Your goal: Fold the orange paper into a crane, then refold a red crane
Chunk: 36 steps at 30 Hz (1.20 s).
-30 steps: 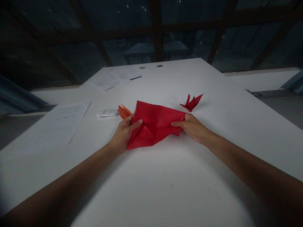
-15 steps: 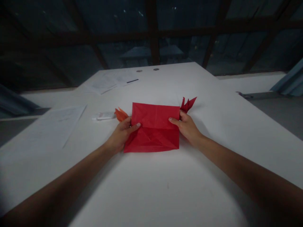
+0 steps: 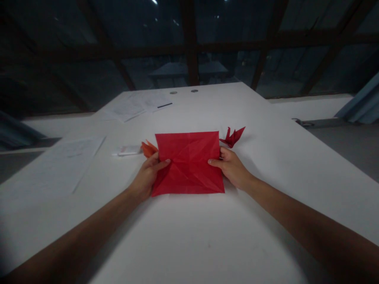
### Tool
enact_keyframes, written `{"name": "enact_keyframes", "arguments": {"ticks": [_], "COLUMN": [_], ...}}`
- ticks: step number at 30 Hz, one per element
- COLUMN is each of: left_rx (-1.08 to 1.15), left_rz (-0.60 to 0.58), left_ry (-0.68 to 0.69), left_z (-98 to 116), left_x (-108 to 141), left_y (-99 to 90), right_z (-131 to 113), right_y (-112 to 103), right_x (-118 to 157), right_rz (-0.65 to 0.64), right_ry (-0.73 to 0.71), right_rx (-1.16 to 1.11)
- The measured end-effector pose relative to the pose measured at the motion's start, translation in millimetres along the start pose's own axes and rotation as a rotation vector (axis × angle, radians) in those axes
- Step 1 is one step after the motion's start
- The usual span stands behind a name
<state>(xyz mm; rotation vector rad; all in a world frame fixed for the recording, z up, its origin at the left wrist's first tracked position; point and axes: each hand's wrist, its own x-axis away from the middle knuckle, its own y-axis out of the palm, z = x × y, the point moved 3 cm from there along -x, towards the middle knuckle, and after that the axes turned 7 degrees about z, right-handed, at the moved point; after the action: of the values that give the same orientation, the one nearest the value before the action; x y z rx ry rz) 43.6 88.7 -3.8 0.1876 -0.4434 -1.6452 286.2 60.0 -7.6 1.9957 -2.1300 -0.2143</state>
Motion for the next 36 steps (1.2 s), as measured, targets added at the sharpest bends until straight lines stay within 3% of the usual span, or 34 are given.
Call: {"name": "enact_keyframes", "arguments": {"ticks": [6, 9, 14, 20, 23, 25, 30, 33, 36], "left_rx": [0.018, 0.062, 0.111, 0.096, 0.062, 0.076, 0.234, 0.198, 0.077], "left_rz": [0.112, 0.128, 0.134, 0.177, 0.205, 0.186, -0.001, -0.064, -0.042], "left_ry": [0.105, 0.143, 0.139, 0.154, 0.084, 0.022, -0.029, -0.009, 0.064], "left_z": [6, 8, 6, 5, 5, 5, 9, 9, 5], "left_x": [0, 1, 0, -1, -1, -2, -1, 0, -1], "left_y": [-1.6, -0.7, -0.4, -3.1, -6.9, -9.7, -10.1, -6.7, -5.3], "right_z": [1, 3, 9, 12, 12, 11, 9, 7, 8], "right_y": [-6, -8, -9, -10, -9, -10, -10, -11, -10], "right_x": [-3, -5, -8, -8, -8, -8, -8, -8, -8], "right_rz": [0.175, 0.131, 0.000, 0.010, 0.042, 0.074, 0.155, 0.180, 0.190], "right_ry": [0.006, -0.046, -0.075, -0.077, -0.083, -0.083, -0.080, -0.089, -0.094], "right_rx": [-0.094, -0.145, -0.039, -0.009, -0.024, -0.041, -0.091, -0.114, -0.118]}}
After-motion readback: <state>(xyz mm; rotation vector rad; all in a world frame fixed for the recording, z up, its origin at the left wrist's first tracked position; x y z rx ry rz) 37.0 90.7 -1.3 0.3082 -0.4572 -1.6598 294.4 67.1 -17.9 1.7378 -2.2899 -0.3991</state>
